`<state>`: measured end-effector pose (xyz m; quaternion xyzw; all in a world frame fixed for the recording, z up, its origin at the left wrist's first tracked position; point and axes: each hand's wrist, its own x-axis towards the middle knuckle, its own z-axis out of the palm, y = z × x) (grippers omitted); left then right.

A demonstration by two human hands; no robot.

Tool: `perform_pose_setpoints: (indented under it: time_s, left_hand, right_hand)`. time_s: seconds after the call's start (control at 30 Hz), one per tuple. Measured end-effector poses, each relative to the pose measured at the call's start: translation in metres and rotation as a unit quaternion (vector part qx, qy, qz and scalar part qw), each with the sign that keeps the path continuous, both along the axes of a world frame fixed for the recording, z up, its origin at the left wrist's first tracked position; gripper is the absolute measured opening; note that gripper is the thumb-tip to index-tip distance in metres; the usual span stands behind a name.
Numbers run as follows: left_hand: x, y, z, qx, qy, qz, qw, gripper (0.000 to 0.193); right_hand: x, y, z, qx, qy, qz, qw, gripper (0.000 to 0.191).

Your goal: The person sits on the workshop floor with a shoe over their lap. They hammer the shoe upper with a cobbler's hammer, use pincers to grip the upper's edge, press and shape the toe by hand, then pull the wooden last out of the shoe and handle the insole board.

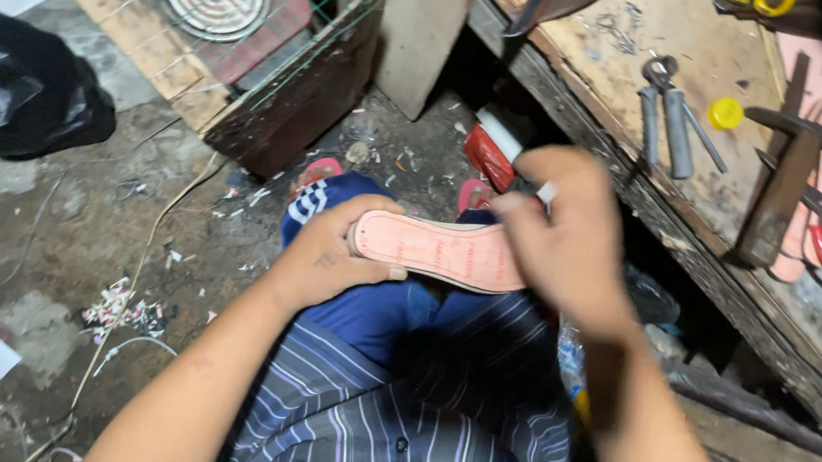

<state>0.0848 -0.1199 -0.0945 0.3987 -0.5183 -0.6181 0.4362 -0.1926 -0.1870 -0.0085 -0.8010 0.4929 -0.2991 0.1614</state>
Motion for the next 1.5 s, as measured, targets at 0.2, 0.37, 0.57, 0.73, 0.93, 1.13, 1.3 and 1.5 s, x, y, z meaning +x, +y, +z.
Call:
perform_pose_setpoints:
  time_s: [0.2,0.37,0.57,0.73,0.93,1.13,1.3,1.5]
  left_hand:
    - [0.004,-0.001,0.002,0.015,0.026,-0.015,0.999,0.065]
    - [0.005,-0.004,0.004,0.04,0.048,-0.029,0.998,0.063]
    - [0.001,-0.006,0.004,0.03,0.033,-0.016,0.999,0.064]
    - [0.001,-0.01,0.006,0.0,0.012,-0.008,1.0,0.062]
    - [0.004,-0.009,0.012,-0.029,0.023,-0.015,0.999,0.057]
    - [0.008,-0.008,0.016,-0.003,0.063,-0.024,0.998,0.054]
    - [0.01,-0.006,0.017,0.013,0.009,0.001,1.0,0.057]
    - [0.009,-0.005,0.011,-0.051,-0.012,-0.002,0.999,0.062]
  right_hand:
    - [-0.179,-0.046,-0.017,-0.167,0.329,-0.311,0.876,0.05]
    - [-0.242,-0.071,-0.036,-0.069,0.273,-0.326,0.902,0.053]
    - [-0.179,-0.027,-0.018,0.055,-0.291,-0.239,0.925,0.027]
    - [-0.05,0.064,-0.009,0.443,-0.417,-0.18,0.773,0.025]
    - [0.028,0.099,0.01,0.251,-0.13,0.038,0.959,0.035]
    - [0.047,0.096,0.019,0.159,-0.069,0.119,0.978,0.033]
    - [0.052,0.103,0.014,0.244,-0.349,0.102,0.899,0.031]
    - [0.04,0.098,0.016,0.276,-0.071,0.04,0.958,0.027]
